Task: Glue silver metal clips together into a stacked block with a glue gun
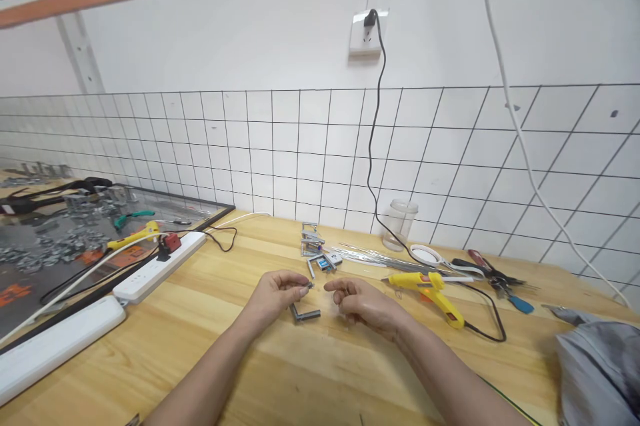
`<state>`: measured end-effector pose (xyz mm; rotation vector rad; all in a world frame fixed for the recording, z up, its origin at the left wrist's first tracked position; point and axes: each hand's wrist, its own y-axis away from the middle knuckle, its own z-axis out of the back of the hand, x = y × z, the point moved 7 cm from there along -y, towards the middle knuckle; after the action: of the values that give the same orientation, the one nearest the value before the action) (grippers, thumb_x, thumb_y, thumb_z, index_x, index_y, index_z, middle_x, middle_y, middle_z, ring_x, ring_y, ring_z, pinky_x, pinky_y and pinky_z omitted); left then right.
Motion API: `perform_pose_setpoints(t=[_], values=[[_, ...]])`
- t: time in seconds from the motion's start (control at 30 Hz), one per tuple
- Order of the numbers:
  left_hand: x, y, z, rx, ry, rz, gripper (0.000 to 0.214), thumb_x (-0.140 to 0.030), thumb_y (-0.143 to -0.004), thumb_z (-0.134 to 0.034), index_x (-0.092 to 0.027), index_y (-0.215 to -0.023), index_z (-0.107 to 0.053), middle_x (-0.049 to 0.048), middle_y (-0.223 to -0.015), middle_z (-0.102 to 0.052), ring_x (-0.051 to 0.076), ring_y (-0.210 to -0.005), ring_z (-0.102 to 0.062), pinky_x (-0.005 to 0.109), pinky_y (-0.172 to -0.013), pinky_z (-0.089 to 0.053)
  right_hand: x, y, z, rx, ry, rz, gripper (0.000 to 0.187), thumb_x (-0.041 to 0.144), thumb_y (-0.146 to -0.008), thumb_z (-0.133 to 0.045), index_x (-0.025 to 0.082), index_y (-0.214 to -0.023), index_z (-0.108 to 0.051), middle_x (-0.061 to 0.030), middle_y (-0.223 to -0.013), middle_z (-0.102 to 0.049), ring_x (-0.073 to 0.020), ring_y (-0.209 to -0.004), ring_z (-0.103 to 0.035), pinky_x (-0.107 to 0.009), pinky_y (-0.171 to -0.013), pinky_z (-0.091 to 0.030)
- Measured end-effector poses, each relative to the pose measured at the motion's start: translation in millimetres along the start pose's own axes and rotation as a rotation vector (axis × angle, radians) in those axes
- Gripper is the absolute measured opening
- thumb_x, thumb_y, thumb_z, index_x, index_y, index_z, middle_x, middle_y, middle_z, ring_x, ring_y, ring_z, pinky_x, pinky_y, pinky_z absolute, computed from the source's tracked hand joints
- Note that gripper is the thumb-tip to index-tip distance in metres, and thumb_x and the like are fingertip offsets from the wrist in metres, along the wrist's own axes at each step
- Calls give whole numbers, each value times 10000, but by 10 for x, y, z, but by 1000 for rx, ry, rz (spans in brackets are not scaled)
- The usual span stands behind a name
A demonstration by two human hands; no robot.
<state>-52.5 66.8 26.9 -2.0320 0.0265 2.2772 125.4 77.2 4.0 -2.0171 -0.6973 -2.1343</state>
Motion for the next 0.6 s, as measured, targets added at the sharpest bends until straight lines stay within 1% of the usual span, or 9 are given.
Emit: perform_pose_setpoints(t=[0.1, 0.17, 0.23, 0.3, 0.37, 0.47, 0.6], values=[[12, -2, -2, 0, 6, 7, 346, -378, -537, -815, -155, -791, -741, 64, -802, -744, 188, -708, -640, 294, -674, -501, 11, -8, 102, -78, 115, 50, 485, 66, -501, -543, 165, -965, -645, 19, -765, -586, -116, -654, -539, -226, -543, -392], [15, 0, -7, 0, 9, 9, 345, -381, -531, -817, -154, -780, -739, 62, -786, -741, 187, -700, -638, 290, -663, -497, 5, -26, 136, -100, 188, 83, 441, 59, -519, -578, 172, -936, -666, 12, -779, -599, -138, -736, -555, -235, -614, -411], [17, 3, -13, 2, 10, 12, 343, -382, -529, -818, -153, -772, -738, 61, -772, -738, 186, -694, -637, 287, -655, -494, -18, -57, 138, -103, 262, 105, 345, 76, -527, -639, 169, -855, -687, 18, -721, -598, -146, -709, -551, -244, -621, -406], [20, 4, -17, 5, 11, 15, 343, -382, -526, -820, -154, -768, -737, 58, -762, -736, 186, -690, -637, 284, -648, -492, -49, -92, 133, -119, 323, 115, 266, 114, -514, -710, 170, -773, -687, 31, -659, -574, -139, -641, -525, -244, -578, -382], [26, 4, -19, 9, 10, 19, 344, -384, -522, -822, -156, -765, -736, 55, -750, -733, 185, -683, -636, 282, -640, -491, -75, -117, 135, -157, 357, 124, 261, 138, -482, -761, 176, -724, -670, 43, -633, -546, -128, -606, -493, -235, -541, -350], [38, 3, -19, 11, 7, 25, 344, -385, -515, -825, -160, -759, -733, 50, -735, -730, 184, -674, -635, 279, -628, -489, -106, -128, 131, -185, 352, 129, 311, 119, -447, -781, 181, -728, -662, 50, -631, -548, -124, -602, -488, -229, -535, -342], [39, 1, -14, 12, -3, 28, 338, -391, -516, -826, -165, -750, -731, 46, -719, -727, 187, -674, -637, 279, -621, -489, -151, -122, 81, -111, 240, 116, 286, 93, -483, -747, 189, -741, -671, 52, -598, -589, -136, -596, -548, -224, -531, -373]])
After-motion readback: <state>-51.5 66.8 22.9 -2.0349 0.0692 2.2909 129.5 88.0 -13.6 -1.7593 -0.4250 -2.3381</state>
